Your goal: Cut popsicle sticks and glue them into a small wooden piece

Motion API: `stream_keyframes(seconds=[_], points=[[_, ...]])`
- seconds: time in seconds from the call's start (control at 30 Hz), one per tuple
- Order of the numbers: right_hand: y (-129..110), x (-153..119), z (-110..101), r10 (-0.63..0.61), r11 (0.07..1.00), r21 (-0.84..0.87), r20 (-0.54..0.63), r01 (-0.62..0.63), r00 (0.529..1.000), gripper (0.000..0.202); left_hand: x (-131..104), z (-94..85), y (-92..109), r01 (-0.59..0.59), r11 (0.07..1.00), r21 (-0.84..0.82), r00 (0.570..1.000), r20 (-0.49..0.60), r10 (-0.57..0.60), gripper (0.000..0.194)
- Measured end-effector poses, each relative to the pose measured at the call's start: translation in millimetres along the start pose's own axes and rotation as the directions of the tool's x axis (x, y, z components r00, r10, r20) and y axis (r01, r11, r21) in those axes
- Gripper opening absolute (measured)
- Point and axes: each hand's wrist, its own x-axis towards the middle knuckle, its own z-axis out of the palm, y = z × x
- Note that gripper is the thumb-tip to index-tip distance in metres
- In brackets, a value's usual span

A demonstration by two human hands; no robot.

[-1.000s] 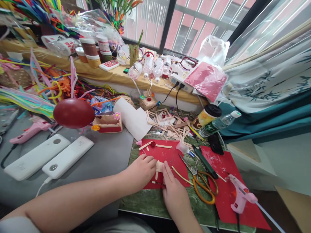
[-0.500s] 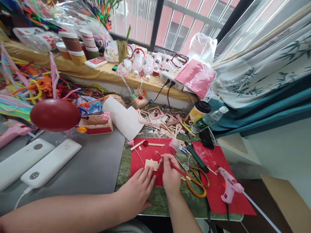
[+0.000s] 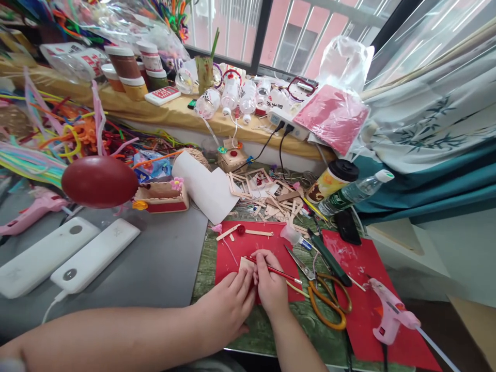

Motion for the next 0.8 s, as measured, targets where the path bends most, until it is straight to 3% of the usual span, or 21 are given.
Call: stream_keyframes(seconds=[0.1, 0.27, 0.53, 0.8], points=[[0.1, 0.0, -1.0, 0.022, 0.999, 0.026, 0.007, -0.023, 1.000, 0.038, -0.8, 1.1, -0.9, -0.001, 1.000, 0.004, 1.000, -0.005, 0.001, 0.072], [2.7, 1.3, -4.8, 0.037, 0.977, 0.209, 0.038, -0.044, 0.999, 0.029, -2.5, 6.8, -1.7, 0.021, 0.999, -0.025, 1.000, -0.009, -0.021, 0.061], [-3.7, 7.0, -7.7, 0.057, 0.896, 0.442, -0.027, -0.039, 0.998, 0.023, -3.5, 2.2, -2.6, 0.089, 0.995, -0.048, 0.996, 0.007, -0.089, 0.066], [-6.9, 8.4, -7.3, 0.071, 0.882, 0.467, -0.011, -0.058, 0.997, 0.023, 1.3, 6.7, -5.2, 0.092, 0.994, -0.057, 0.995, 0.038, -0.090, 0.062]])
